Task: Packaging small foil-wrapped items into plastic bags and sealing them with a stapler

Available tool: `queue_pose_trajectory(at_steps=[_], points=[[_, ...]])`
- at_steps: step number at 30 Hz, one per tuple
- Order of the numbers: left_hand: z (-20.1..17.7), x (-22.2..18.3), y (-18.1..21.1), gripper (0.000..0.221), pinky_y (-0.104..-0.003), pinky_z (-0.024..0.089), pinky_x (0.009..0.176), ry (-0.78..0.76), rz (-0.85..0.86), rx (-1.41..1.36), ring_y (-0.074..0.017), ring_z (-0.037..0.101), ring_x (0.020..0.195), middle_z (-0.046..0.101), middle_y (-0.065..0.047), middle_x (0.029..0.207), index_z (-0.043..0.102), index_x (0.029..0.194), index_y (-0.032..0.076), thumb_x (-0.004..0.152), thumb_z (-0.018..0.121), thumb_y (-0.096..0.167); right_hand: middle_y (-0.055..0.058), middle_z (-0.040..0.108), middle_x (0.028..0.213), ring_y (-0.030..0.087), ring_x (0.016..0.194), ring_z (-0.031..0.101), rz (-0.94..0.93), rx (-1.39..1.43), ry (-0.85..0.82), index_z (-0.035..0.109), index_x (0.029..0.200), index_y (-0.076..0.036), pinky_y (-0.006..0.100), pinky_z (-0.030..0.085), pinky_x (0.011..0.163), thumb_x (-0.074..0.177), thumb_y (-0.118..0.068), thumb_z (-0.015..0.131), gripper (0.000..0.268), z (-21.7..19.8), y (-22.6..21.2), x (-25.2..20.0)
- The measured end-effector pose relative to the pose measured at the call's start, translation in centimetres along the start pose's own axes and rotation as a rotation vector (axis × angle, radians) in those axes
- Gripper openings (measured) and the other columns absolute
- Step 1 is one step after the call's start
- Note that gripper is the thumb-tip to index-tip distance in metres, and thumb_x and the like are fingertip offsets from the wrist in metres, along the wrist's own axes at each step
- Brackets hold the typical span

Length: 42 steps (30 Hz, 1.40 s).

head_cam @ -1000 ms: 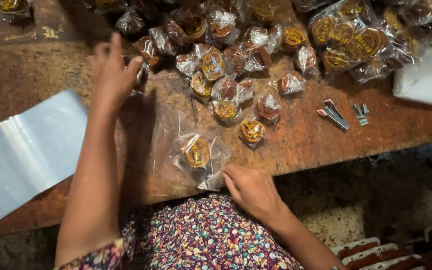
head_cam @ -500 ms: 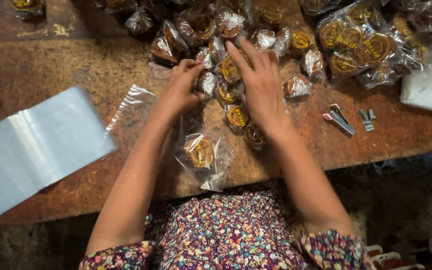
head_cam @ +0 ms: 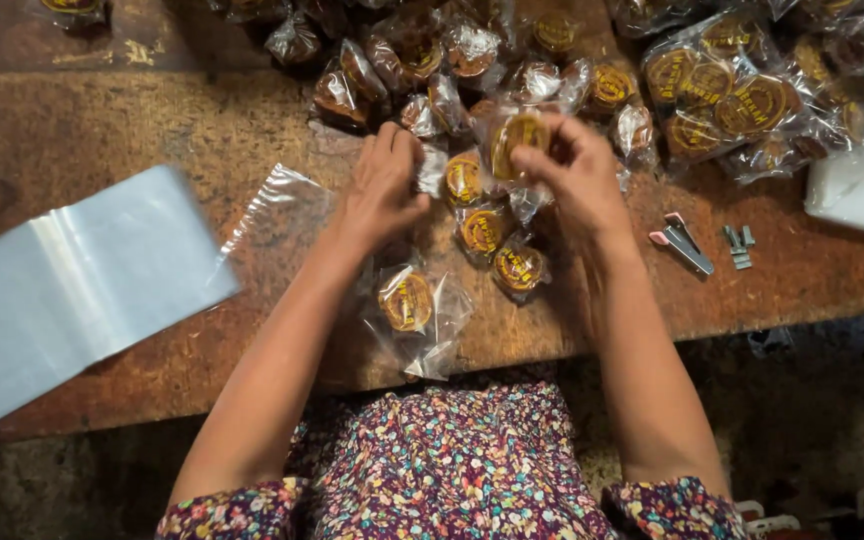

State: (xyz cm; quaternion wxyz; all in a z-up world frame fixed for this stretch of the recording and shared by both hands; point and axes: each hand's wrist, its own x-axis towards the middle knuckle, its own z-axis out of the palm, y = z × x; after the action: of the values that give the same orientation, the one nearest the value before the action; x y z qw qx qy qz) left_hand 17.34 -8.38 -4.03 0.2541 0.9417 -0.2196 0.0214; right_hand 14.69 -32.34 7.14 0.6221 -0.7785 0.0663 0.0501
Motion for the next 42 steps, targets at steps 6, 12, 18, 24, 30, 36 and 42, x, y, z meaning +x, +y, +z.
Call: queue_pose_trajectory(at_steps=[6,12,18,24,30,36,42], points=[[-0.3,-1.7,4.7,0.053,-0.045,0.05,0.099,0.159,0.306,-0.277,-0.039,0.055,0.112,0.051,-0.018,0.119,0.049,0.109,0.007,0.066,0.081,0.007,0.003,0.06,0.086,0.002,0.055,0.051,0.03,0.169,-0.254,0.064,0.12,-0.005,0.012,0.043,0.038,0.083,-0.024,0.084,0.047,0.3,0.9,-3.2],[-9.3,-9.8,12.9,0.079,-0.056,0.045,0.101,0.055,0.197,-0.04,-0.0428,0.043,0.126,0.038,-0.028,0.138,0.041,0.139,0.005,0.09,0.058,0.065,0.023,0.05,0.145,0.039,0.132,0.05,-0.018,-0.087,-0.371,0.043,0.149,-0.006,0.054,0.039,0.112,0.088,-0.026,0.073,0.071,-0.5,-0.4,-9.6],[-2.6,-18.2,14.0,0.038,-0.051,0.035,0.102,0.115,0.114,0.195,-0.0363,0.042,0.135,0.044,-0.021,0.148,0.059,0.104,0.022,0.073,0.08,0.018,0.021,0.041,0.138,0.035,0.116,0.056,-0.145,-0.715,-0.292,0.025,0.158,-0.012,0.05,0.054,0.098,0.095,-0.01,0.057,0.071,0.2,6.2,-12.8],[-5.6,-17.8,15.1,0.028,-0.037,0.038,0.079,0.232,-0.026,0.321,-0.0241,0.054,0.104,0.068,-0.005,0.119,0.07,0.114,0.009,0.094,0.062,0.027,0.024,0.04,0.146,0.038,0.135,0.044,-0.357,-0.739,-0.177,0.021,0.16,-0.005,0.048,0.038,0.115,0.087,-0.002,0.058,0.082,0.6,6.5,-14.0],[-5.5,-18.2,14.7,0.031,-0.039,0.043,0.062,0.273,0.025,0.223,-0.025,0.053,0.071,0.069,-0.013,0.123,0.067,0.12,-0.003,0.092,0.058,0.004,0.011,0.052,0.139,0.026,0.115,0.062,-0.01,-0.413,-0.472,0.046,0.145,-0.017,0.044,0.051,0.1,0.089,-0.026,0.053,0.057,-0.4,2.3,-14.6],[-4.1,-19.3,14.4,0.093,-0.044,0.057,0.054,-0.023,-0.086,0.021,-0.0286,0.073,0.075,0.043,-0.014,0.159,0.04,0.152,0.003,0.063,0.067,0.003,0.007,0.062,0.14,0.019,0.118,0.06,0.454,0.225,-0.766,0.041,0.157,-0.014,0.034,0.048,0.103,0.084,-0.021,0.064,0.077,2.9,4.8,-15.0],[-3.8,-19.3,14.5,0.095,-0.039,0.054,0.056,-0.008,0.008,0.037,-0.023,0.066,0.07,0.038,-0.016,0.163,0.032,0.156,0.001,0.065,0.058,-0.007,0.013,0.063,0.134,0.019,0.117,0.062,0.578,0.67,-0.331,0.051,0.141,0.004,0.027,0.048,0.101,0.087,-0.012,0.066,0.058,7.1,5.9,-16.0]])
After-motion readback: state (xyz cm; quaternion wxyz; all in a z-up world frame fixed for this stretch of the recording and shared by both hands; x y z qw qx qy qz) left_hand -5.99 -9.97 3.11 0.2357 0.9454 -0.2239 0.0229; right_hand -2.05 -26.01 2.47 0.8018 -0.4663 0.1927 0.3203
